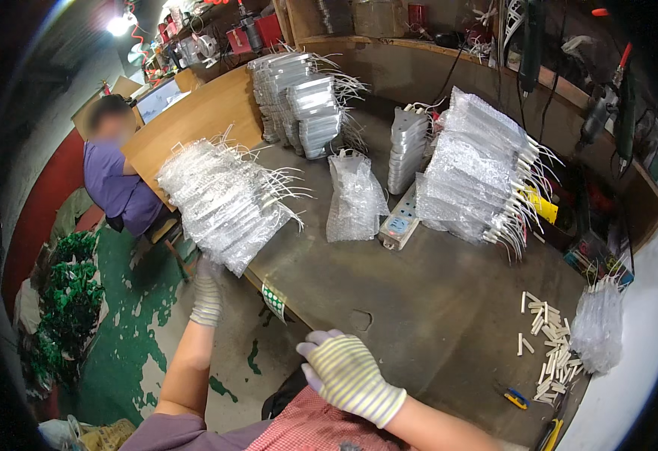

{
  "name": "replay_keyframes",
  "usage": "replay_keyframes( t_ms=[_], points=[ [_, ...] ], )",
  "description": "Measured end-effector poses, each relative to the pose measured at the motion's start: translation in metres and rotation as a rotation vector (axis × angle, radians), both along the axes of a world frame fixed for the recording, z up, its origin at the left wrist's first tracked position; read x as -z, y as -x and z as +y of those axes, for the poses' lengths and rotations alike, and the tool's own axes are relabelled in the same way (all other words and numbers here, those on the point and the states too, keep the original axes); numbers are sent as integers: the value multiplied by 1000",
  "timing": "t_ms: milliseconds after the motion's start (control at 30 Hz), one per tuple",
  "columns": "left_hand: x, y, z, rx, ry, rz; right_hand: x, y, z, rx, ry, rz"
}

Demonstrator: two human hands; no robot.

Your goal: Packing electronic or mechanical components into bubble wrap and securing with tape.

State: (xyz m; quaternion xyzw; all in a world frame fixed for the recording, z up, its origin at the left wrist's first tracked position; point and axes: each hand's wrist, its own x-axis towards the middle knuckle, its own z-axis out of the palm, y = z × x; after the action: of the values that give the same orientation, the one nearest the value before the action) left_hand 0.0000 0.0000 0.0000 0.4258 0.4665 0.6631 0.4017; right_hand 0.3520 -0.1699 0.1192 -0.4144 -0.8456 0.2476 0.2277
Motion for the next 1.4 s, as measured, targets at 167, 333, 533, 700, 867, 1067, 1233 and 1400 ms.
replay_keyframes(
  t_ms=[167,333,533,700,867,1067,1233,1400],
  points=[
    [-41,52,-3,204,27,6,18,54,17,-37,-11,400],
    [-77,43,-4,409,201,-78,1,84,72,193,367,648],
    [-127,4,44,745,376,-361,15,140,163,287,704,1019],
    [-139,6,64,813,455,-179,34,156,174,313,703,900],
    [-148,-18,46,907,437,-166,20,143,156,406,668,861],
    [-146,-59,1,1043,628,-150,22,102,64,410,523,857],
    [-135,-104,-6,1072,742,224,4,38,-13,341,628,936],
    [-171,-181,-12,1494,834,143,21,11,-64,435,459,690]
  ],
)
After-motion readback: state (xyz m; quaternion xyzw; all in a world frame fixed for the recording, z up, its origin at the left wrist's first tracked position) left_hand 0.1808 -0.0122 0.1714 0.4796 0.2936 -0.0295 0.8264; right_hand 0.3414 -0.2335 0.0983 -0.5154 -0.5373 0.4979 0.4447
